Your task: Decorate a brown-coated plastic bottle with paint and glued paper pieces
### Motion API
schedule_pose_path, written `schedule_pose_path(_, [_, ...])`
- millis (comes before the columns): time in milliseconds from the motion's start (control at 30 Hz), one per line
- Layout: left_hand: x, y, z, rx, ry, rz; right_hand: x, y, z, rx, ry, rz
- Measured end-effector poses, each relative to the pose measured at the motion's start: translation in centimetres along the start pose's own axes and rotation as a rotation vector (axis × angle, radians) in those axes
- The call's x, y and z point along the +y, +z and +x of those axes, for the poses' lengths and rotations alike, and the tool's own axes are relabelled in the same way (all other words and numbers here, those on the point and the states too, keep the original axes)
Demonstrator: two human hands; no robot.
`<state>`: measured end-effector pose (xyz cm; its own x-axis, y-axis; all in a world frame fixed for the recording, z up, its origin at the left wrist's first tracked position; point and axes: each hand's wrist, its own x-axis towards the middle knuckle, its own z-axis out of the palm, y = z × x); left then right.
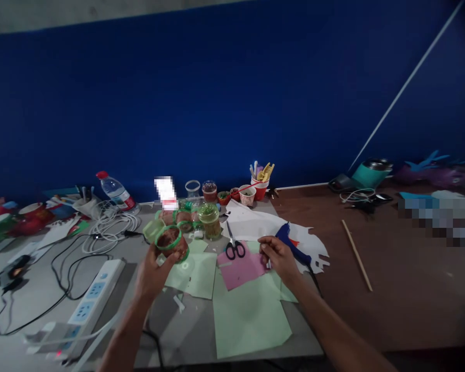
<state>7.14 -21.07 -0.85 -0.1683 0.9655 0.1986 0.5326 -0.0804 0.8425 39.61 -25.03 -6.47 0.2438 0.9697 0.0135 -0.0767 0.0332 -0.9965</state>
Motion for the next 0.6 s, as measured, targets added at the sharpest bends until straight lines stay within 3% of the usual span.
schedule_pose_path(167, [-2.5,-3.5,-1.7,0.059,-0.084,-0.003,-1.2,0.4,-1.2,-0.068,-0.049,-0.208])
schedule_pose_path(300, [-3.9,-5.6,-2.9,0.126,-0.072,0.048,-3.5,2.4,-3.4,-0.308,-0.278,-0.528])
schedule_pose_path(467, [-4.7,-6.6,-3.3,0.143,-0.05,0.205,-4.3,8.8,-5.0,-0.696,-0.509,-0.917])
schedule_pose_path(600, [-5.7,-6.5,-3.6,0.129,-0.047,0.161,-3.1,14.3,-4.1,-0.847,-0.593,-1.173])
